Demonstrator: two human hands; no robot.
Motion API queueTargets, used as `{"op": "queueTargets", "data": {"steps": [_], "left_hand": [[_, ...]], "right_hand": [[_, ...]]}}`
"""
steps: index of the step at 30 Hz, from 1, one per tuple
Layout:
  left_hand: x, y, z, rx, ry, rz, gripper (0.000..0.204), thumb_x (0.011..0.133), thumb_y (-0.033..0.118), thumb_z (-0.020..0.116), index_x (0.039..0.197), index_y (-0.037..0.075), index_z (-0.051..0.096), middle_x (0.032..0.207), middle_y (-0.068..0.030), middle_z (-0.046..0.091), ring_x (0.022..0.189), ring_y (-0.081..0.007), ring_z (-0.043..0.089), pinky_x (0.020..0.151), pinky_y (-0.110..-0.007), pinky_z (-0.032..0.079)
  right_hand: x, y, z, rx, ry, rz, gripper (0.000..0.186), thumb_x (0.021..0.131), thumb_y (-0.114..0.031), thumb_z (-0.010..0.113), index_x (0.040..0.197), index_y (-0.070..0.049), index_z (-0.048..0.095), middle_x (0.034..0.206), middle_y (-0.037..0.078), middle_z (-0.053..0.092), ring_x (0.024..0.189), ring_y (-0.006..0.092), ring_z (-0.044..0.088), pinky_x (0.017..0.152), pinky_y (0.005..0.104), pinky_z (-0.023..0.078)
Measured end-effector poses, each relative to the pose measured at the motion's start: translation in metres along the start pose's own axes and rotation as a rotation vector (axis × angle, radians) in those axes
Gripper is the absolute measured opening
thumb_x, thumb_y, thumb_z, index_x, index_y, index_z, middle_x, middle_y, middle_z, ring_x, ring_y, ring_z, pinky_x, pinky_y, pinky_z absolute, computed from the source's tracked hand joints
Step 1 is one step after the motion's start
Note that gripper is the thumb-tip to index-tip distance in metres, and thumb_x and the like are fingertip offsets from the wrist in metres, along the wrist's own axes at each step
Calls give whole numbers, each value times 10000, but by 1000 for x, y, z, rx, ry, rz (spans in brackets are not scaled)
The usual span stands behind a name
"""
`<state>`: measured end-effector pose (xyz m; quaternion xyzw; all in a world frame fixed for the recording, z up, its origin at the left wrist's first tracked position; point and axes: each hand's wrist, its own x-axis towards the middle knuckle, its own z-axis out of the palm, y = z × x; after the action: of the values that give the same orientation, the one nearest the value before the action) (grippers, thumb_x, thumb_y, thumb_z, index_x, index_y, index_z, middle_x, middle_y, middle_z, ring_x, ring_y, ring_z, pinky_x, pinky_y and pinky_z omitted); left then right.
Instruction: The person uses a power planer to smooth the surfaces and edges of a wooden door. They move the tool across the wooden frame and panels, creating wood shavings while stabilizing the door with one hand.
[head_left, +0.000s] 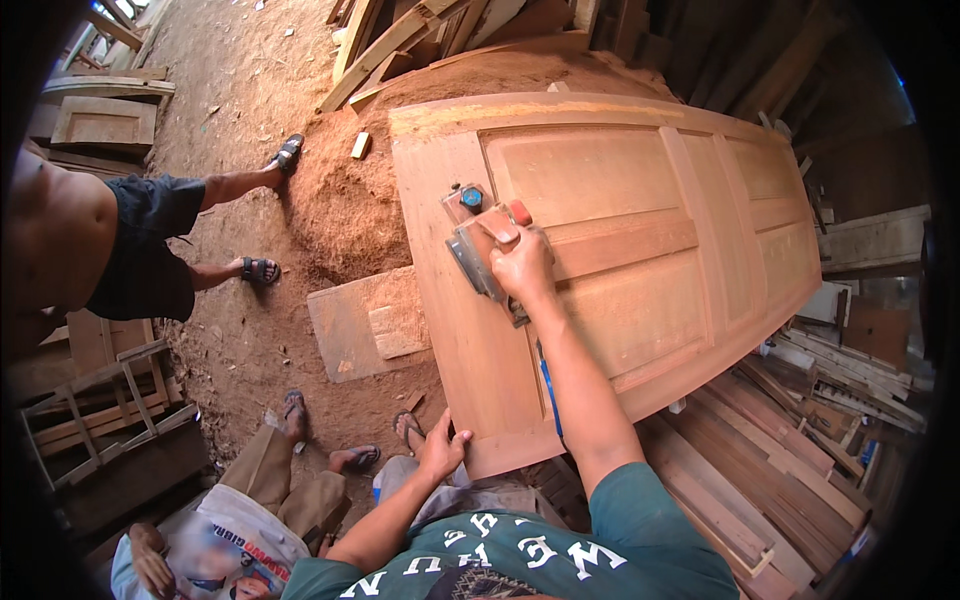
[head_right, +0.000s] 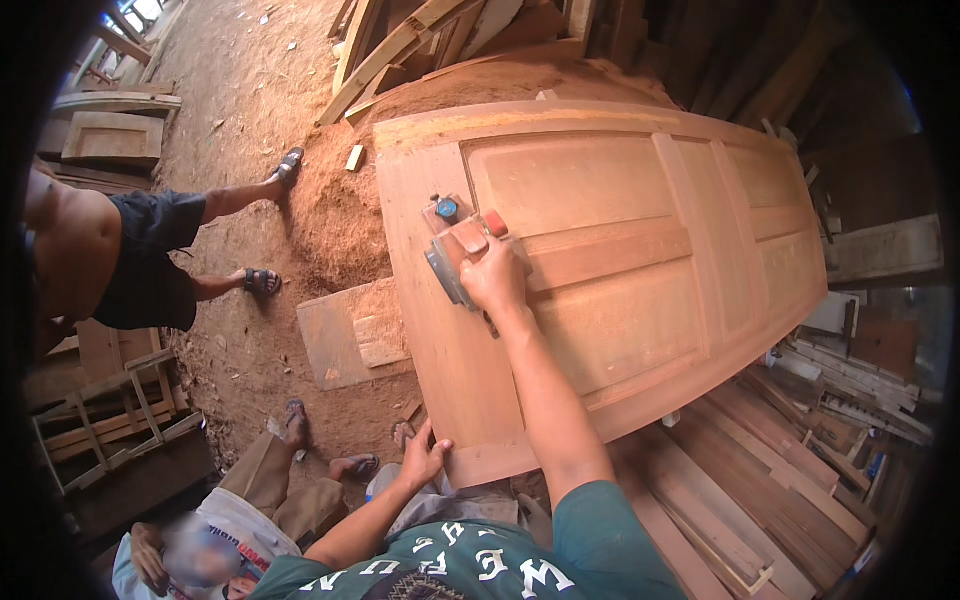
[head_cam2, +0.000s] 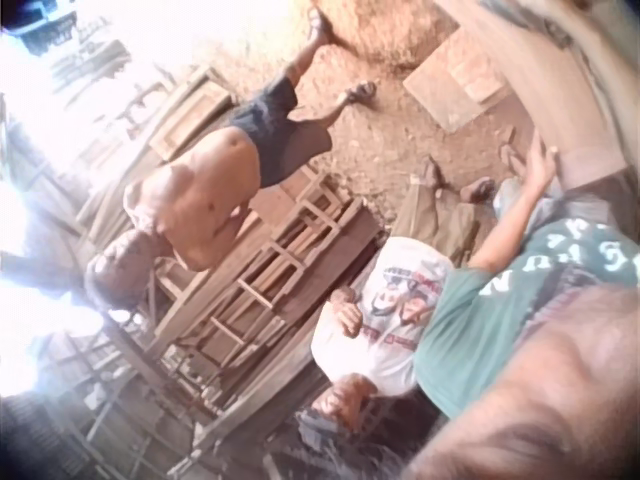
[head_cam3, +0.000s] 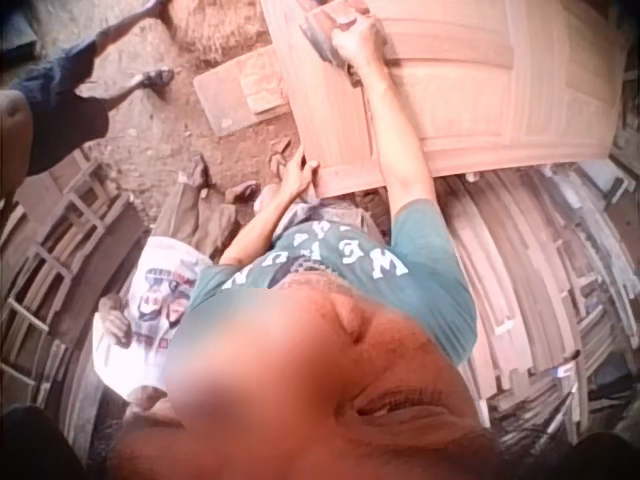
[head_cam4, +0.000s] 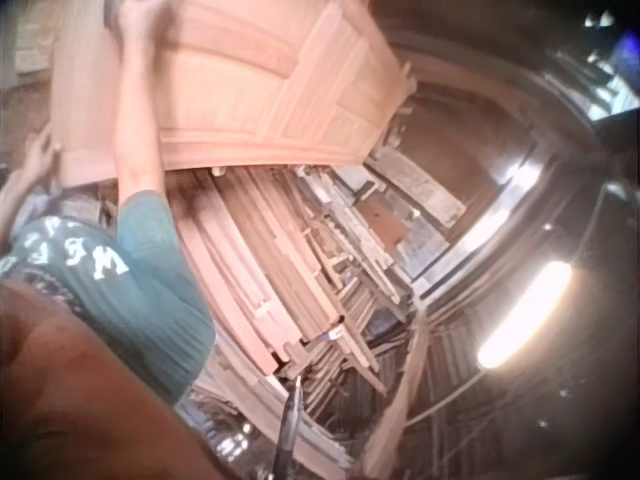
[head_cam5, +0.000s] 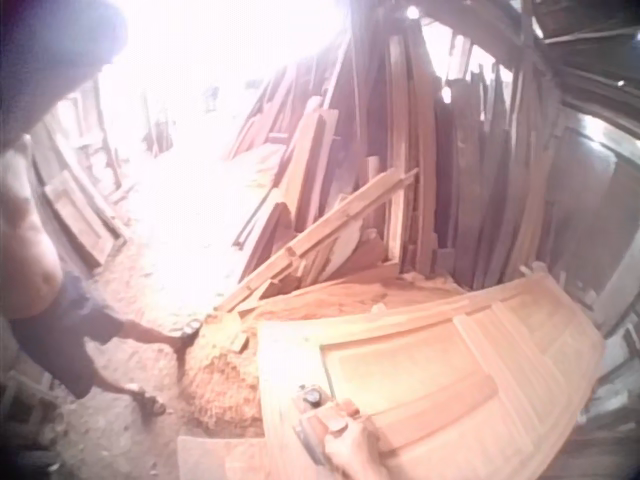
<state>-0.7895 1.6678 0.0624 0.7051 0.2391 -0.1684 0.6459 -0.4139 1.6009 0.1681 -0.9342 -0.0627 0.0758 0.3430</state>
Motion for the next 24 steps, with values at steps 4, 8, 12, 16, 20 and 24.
{"op": "queueTargets", "data": {"steps": [4,8,12,16,20,24], "left_hand": [[0,14,-2,32,-7,-41,655,967,110,696,1581,45,480,1401,-274,689,1366,-405,632,1163,-438,468],[-3,18,-4,58,-1,-107,701,958,101,723,1609,57,468,1429,-268,676,1394,-394,611,1180,-438,454],[-2,33,-8,166,34,-15,713,953,121,734,1606,42,457,1404,-305,673,1345,-449,638,1141,-456,498],[-5,21,-6,76,48,-81,727,956,133,749,1613,44,453,1407,-303,673,1340,-439,647,1132,-449,506],[-3,36,-11,118,13,-89,739,961,132,751,1627,55,441,1399,-294,683,1318,-428,667,1110,-445,523],[-2,17,-8,84,0,-26,753,961,126,755,1638,66,430,1354,-285,711,1276,-417,696,1097,-440,534]], "right_hand": [[71,-2,18,28,7,23,336,806,-177,761,1094,-5,771,1016,279,771,1021,457,750,906,493,593],[126,-50,16,73,-41,52,368,815,-193,749,1152,-54,795,1074,245,792,1040,424,769,908,473,599],[174,-56,29,88,-25,-69,389,821,-151,722,1195,-96,815,1173,235,788,1258,358,712,1044,412,559],[205,-87,42,129,-104,-70,397,828,-116,704,1205,-117,829,1260,199,783,1411,311,626,1136,364,502],[253,-87,53,153,-70,-109,353,845,-123,688,1171,-29,784,1077,175,816,1000,259,780,895,345,587],[263,-66,56,109,-73,-63,312,824,-122,673,1081,47,732,796,149,765,693,232,736,652,371,575]]}}
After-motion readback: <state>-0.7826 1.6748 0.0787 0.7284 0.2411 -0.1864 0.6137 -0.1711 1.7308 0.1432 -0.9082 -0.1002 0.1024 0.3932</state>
